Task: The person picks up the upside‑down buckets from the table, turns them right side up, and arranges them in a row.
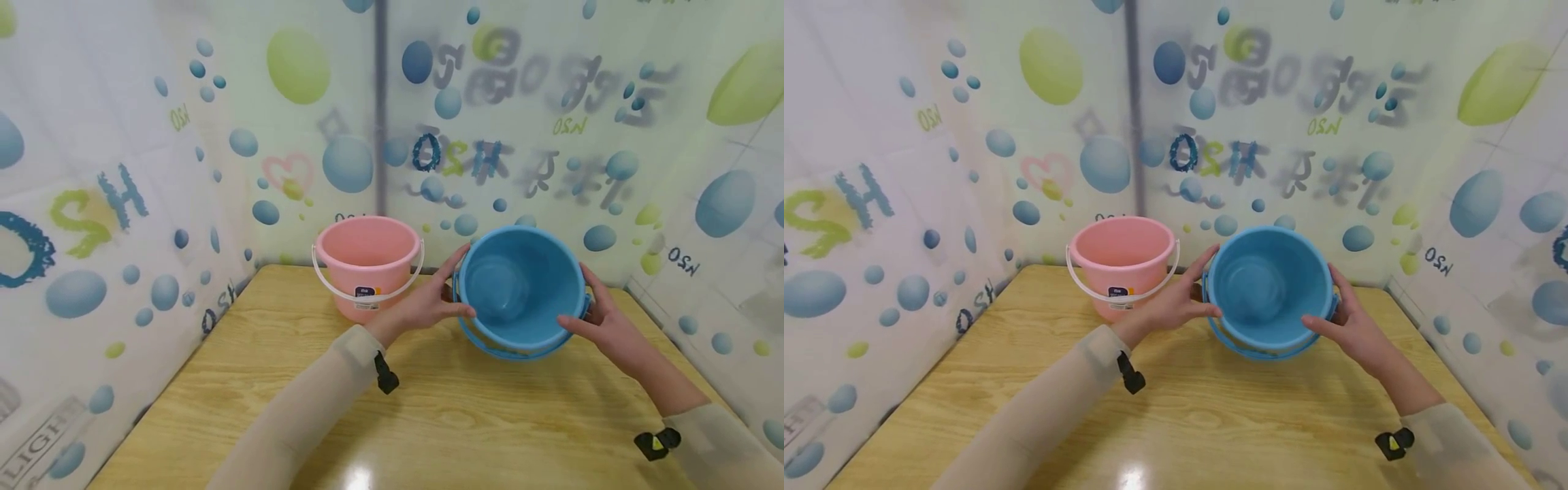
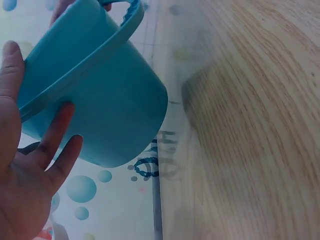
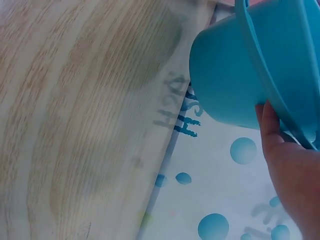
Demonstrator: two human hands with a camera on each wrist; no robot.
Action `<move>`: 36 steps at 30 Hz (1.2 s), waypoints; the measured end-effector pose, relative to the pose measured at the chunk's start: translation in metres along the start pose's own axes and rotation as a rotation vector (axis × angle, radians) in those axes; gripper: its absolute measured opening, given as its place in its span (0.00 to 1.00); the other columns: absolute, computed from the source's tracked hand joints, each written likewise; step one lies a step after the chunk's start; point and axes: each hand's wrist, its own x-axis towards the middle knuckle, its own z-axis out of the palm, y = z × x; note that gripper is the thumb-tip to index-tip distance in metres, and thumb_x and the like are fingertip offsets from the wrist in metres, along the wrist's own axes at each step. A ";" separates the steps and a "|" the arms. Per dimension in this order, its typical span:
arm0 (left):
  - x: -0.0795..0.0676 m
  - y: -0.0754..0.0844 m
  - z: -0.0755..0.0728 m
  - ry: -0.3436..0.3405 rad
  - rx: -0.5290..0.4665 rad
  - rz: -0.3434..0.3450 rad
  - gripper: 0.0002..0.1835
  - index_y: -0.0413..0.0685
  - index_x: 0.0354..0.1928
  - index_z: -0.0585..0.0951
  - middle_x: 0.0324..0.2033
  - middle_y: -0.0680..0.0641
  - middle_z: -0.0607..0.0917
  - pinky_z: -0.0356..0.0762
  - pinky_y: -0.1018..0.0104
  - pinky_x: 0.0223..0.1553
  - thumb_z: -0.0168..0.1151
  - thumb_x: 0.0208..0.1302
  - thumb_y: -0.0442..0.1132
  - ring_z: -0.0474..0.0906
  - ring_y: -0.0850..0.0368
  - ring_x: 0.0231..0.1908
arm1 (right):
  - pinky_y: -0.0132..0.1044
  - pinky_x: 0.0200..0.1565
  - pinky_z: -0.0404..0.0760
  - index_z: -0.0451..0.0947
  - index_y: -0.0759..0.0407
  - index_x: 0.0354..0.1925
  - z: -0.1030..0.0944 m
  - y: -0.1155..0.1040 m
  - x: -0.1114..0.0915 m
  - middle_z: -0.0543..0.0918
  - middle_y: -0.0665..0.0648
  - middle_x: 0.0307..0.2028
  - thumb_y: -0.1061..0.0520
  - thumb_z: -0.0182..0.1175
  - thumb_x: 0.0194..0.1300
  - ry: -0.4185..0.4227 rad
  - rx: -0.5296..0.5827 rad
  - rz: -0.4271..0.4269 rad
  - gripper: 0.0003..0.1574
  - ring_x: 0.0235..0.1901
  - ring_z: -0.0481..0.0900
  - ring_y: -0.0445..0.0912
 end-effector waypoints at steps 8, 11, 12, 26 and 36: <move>-0.003 0.006 -0.008 0.064 0.076 -0.008 0.53 0.85 0.79 0.40 0.61 0.43 0.76 0.83 0.63 0.40 0.67 0.65 0.53 0.85 0.52 0.43 | 0.34 0.49 0.85 0.26 0.30 0.80 -0.001 0.000 -0.003 0.76 0.68 0.65 0.64 0.56 0.75 -0.015 -0.027 -0.017 0.61 0.54 0.83 0.37; -0.003 0.005 -0.011 0.088 0.118 -0.010 0.52 0.86 0.79 0.39 0.65 0.42 0.75 0.83 0.60 0.50 0.63 0.62 0.61 0.82 0.50 0.53 | 0.34 0.50 0.85 0.27 0.32 0.81 -0.003 -0.002 -0.004 0.80 0.58 0.62 0.66 0.55 0.75 -0.042 -0.008 -0.061 0.61 0.55 0.83 0.38; -0.003 0.004 -0.011 0.096 0.119 -0.010 0.52 0.86 0.79 0.39 0.68 0.42 0.73 0.82 0.59 0.53 0.62 0.61 0.63 0.80 0.49 0.57 | 0.34 0.50 0.85 0.28 0.33 0.81 -0.003 -0.002 -0.004 0.80 0.55 0.62 0.68 0.55 0.74 -0.043 0.006 -0.072 0.61 0.55 0.82 0.38; -0.005 0.002 -0.016 0.079 -0.066 -0.043 0.50 0.85 0.79 0.45 0.74 0.36 0.67 0.85 0.56 0.54 0.66 0.65 0.53 0.80 0.41 0.62 | 0.30 0.48 0.85 0.33 0.33 0.82 -0.003 -0.001 -0.001 0.73 0.49 0.64 0.66 0.54 0.76 0.004 -0.055 -0.088 0.56 0.56 0.79 0.32; -0.005 0.000 -0.015 0.081 -0.098 -0.051 0.48 0.78 0.80 0.47 0.72 0.36 0.70 0.83 0.56 0.57 0.67 0.68 0.49 0.80 0.44 0.62 | 0.25 0.48 0.82 0.36 0.42 0.83 0.000 0.005 0.002 0.73 0.44 0.62 0.63 0.52 0.78 0.049 -0.085 -0.108 0.50 0.56 0.78 0.30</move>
